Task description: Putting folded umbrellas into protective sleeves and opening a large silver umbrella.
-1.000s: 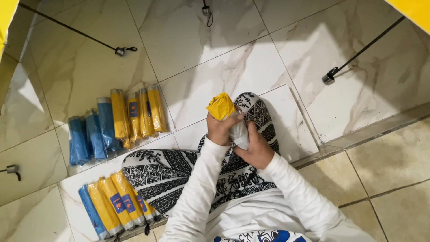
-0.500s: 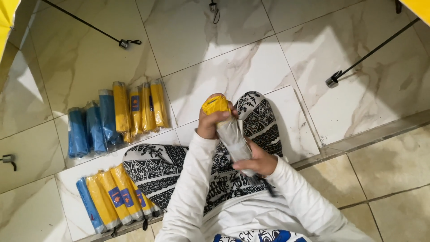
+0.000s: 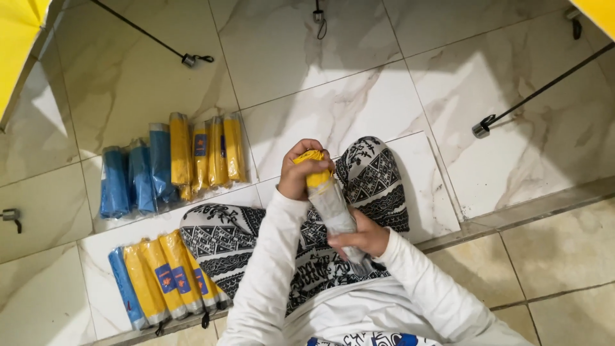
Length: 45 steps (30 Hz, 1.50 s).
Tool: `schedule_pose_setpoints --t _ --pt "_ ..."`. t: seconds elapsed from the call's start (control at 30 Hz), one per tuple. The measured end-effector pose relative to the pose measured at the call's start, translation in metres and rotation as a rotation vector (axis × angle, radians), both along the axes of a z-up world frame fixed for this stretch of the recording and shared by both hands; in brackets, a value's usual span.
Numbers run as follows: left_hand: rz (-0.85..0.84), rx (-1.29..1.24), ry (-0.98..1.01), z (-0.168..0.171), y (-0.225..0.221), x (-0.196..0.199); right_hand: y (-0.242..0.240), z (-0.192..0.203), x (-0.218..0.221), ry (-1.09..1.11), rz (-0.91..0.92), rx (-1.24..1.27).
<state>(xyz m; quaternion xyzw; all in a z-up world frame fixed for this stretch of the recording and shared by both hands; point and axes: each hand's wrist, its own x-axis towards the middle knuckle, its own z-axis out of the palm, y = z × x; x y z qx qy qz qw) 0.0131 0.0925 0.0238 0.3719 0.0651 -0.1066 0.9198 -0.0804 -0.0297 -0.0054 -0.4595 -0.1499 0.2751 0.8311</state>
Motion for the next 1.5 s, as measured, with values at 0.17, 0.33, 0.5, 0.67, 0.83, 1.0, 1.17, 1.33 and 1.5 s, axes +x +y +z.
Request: schedule_pose_setpoints --t 0.17,0.33,0.5,0.67,0.83,1.0,1.17,1.33,1.5 --pt "0.144 0.105 0.061 0.001 0.009 -0.005 0.007 -0.008 -0.004 0.304 -0.139 -0.096" --pt "0.327 0.438 0.097 0.002 0.003 -0.036 0.018 0.018 0.018 0.036 -0.387 -0.782" --pt "0.172 0.145 0.202 -0.087 0.007 -0.036 0.029 -0.018 0.018 0.122 -0.128 -0.653" --pt "0.186 0.131 0.156 -0.084 0.031 -0.038 0.029 -0.063 0.01 0.267 0.099 -0.187" --pt "0.246 0.53 0.189 -0.084 0.042 -0.037 0.052 -0.062 0.041 -0.024 0.037 -0.328" --pt "0.204 0.555 0.135 -0.068 0.057 -0.037 0.081 -0.061 0.054 -0.013 -0.048 -0.415" --pt "0.077 0.513 0.17 -0.062 0.065 -0.046 0.079 -0.038 0.048 0.078 -0.065 -0.45" --pt "-0.029 0.352 0.094 -0.13 0.051 -0.046 0.061 -0.03 0.063 0.24 -0.26 -0.635" --pt "-0.08 0.376 0.122 -0.18 0.038 -0.02 0.066 -0.04 0.084 0.297 -0.462 -0.582"
